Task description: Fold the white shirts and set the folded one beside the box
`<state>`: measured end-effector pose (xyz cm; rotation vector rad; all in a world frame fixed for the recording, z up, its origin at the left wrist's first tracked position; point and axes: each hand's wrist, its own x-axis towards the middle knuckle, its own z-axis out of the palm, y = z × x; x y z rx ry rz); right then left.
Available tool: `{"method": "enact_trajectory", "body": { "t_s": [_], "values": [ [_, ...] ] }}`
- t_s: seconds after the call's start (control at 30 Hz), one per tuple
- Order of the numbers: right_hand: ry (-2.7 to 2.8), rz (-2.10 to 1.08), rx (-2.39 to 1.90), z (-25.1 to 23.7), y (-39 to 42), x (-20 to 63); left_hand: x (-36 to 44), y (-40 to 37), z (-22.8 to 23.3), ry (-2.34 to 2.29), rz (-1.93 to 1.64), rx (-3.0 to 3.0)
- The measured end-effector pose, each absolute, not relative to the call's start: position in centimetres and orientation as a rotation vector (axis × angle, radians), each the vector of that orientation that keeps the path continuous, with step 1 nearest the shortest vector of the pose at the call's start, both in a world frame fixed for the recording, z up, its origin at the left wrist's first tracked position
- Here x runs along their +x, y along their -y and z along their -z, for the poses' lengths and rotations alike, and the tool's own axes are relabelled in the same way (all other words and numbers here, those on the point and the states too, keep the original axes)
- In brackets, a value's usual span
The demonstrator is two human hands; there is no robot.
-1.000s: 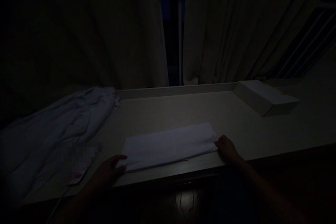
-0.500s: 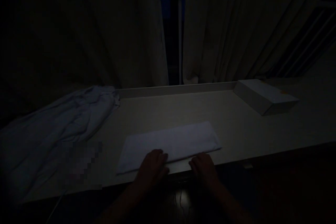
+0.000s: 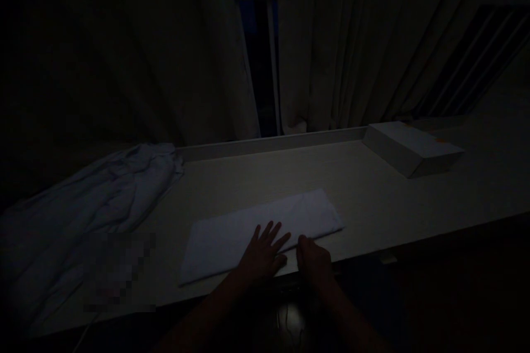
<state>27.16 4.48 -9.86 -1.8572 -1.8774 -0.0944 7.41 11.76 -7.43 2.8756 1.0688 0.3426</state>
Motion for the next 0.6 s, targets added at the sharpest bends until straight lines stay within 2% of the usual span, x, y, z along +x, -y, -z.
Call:
{"method": "enact_trajectory", "body": {
  "t_s": [0.23,0.47,0.53,0.6],
  "values": [
    [1.414,0.101,-2.061,7.3,-8.2,34.5,7.7,-15.1,6.4,-1.398,-0.304,2.704],
    [1.169,-0.723,-2.241,5.0,-14.1,40.9,8.5,-15.7,8.1,-1.489,-0.324,2.642],
    [1.184,-0.790,-2.219,4.0,-14.6,41.3,8.4,-15.6,8.2,-1.478,-0.332,2.640],
    [1.228,-0.668,-2.155,3.0,-14.5,41.1,8.4,-15.5,8.1,-1.475,-0.336,2.637]
  ]
}}
